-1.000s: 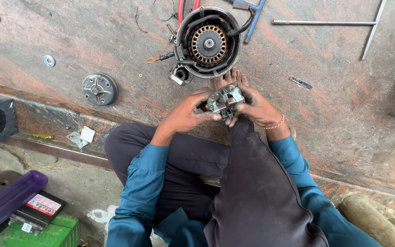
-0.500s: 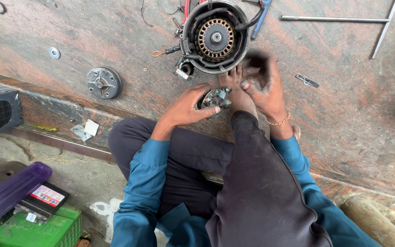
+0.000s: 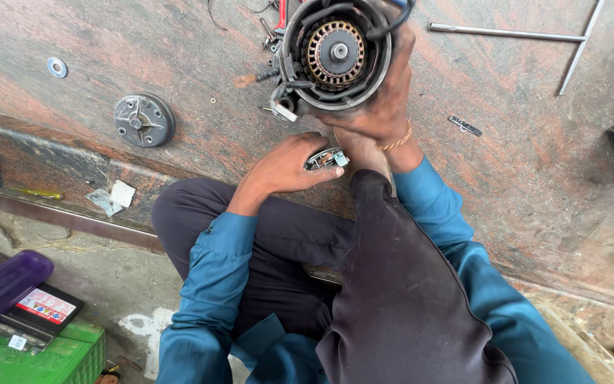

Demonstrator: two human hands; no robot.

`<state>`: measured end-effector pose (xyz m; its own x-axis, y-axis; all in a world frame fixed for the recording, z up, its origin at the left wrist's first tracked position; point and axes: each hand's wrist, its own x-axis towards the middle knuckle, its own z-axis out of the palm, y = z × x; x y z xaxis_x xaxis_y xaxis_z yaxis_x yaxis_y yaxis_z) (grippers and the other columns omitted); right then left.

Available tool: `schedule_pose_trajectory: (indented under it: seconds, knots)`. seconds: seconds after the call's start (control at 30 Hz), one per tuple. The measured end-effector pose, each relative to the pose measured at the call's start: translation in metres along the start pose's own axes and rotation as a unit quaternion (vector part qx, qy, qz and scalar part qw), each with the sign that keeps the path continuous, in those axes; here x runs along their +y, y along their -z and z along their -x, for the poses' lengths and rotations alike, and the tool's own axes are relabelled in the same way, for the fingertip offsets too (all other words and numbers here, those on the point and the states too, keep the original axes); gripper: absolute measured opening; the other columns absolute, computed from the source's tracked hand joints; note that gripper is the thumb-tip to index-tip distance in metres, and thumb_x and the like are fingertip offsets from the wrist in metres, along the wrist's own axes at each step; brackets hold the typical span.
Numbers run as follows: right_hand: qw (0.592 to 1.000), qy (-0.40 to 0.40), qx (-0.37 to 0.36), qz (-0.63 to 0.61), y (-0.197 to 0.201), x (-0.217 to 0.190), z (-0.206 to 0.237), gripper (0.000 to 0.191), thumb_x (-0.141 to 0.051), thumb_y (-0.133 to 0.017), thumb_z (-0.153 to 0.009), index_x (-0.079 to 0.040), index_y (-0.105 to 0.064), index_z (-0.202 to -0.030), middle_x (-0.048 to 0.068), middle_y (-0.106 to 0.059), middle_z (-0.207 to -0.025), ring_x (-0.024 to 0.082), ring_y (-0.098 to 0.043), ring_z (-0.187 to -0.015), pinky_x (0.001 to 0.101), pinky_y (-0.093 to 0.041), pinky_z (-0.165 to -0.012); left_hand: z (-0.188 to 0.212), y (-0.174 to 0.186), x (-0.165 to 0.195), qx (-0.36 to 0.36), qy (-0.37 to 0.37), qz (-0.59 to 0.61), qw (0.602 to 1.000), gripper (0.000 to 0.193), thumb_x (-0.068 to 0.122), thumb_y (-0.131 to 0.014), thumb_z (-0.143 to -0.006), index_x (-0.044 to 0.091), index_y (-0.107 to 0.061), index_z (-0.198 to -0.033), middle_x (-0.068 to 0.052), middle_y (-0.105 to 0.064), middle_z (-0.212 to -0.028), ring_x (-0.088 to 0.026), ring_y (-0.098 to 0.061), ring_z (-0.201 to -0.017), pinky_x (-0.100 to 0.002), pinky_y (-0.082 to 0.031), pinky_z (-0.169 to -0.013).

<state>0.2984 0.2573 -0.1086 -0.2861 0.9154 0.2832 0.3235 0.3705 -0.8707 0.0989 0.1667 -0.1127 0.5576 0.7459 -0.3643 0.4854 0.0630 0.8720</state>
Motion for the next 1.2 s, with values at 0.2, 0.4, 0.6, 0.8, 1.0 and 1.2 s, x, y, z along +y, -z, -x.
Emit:
schedule_pose_trajectory:
  seconds: [0.2,0.4,0.6,0.8,1.0,1.2]
  knots:
    - [0.977,0.112,-0.172,-0.053,0.033,0.046,-0.039,0.145,-0.056,-0.105,-0.056,-0.003,-0.022,-0.163,0.016,-0.046,-0.162,0.031,-0.048,-0.15,0.0423,-0.039,-0.129,0.002,-0.002,-0.005,-0.019,-0.033,0.008,0.999,0.056,0.044,-0.076,-0.084,0.002,-0.066,-0.119,-0.022,-0.069,-0.118,-0.041,-0.062,-0.115,-0.049,-0.048,-0.1]
    - [0.982,0.024,-0.185,0.001,0.044,0.052,-0.002,0.125,-0.037,-0.103,-0.079,0.004,-0.017,-0.161,0.024,-0.033,-0.169,0.039,-0.035,-0.158,0.0464,-0.029,-0.132,0.009,-0.002,-0.01,-0.029,-0.027,0.015,0.999,0.068,0.044,-0.08,-0.082,-0.001,-0.062,-0.129,-0.023,-0.064,-0.129,-0.04,-0.06,-0.121,-0.046,-0.048,-0.103]
    - [0.939,-0.284,-0.09,-0.172,0.035,0.027,0.116,0.042,-0.017,-0.069,-0.108,-0.001,-0.056,-0.144,0.008,-0.064,-0.134,0.017,-0.06,-0.125,0.0354,-0.051,-0.114,0.01,-0.005,-0.01,0.054,-0.078,0.072,0.993,0.074,0.039,-0.082,-0.09,-0.006,-0.053,-0.142,-0.027,-0.062,-0.138,-0.039,-0.059,-0.13,-0.046,-0.046,-0.11]
    - [0.898,-0.272,-0.182,-0.295,0.038,0.007,0.127,0.06,-0.019,-0.089,-0.081,-0.002,-0.056,-0.128,0.002,-0.061,-0.121,0.012,-0.056,-0.114,0.033,-0.049,-0.1,0.009,-0.011,0.001,0.03,-0.073,0.152,0.985,0.068,0.035,-0.076,-0.094,-0.004,-0.05,-0.145,-0.024,-0.066,-0.137,-0.032,-0.064,-0.129,-0.041,-0.048,-0.11]
    - [0.925,-0.245,-0.203,-0.211,0.038,-0.011,0.086,0.046,-0.018,-0.091,-0.082,-0.003,-0.064,-0.115,0.001,-0.066,-0.108,0.009,-0.059,-0.101,0.0288,-0.051,-0.09,0.008,-0.013,0.003,-0.002,-0.05,0.306,0.951,0.065,0.037,-0.067,-0.104,-0.003,-0.046,-0.152,-0.02,-0.061,-0.142,-0.025,-0.057,-0.13,-0.039,-0.045,-0.113]
    - [0.91,-0.263,-0.219,-0.234,0.042,-0.014,0.08,0.036,-0.016,-0.086,-0.088,-0.003,-0.065,-0.115,0.0,-0.065,-0.107,0.007,-0.059,-0.098,0.027,-0.051,-0.086,0.009,-0.003,0.021,0.019,-0.016,0.248,0.968,0.068,0.043,-0.072,-0.097,-0.003,-0.052,-0.143,-0.016,-0.066,-0.131,-0.021,-0.063,-0.12,-0.037,-0.051,-0.1]
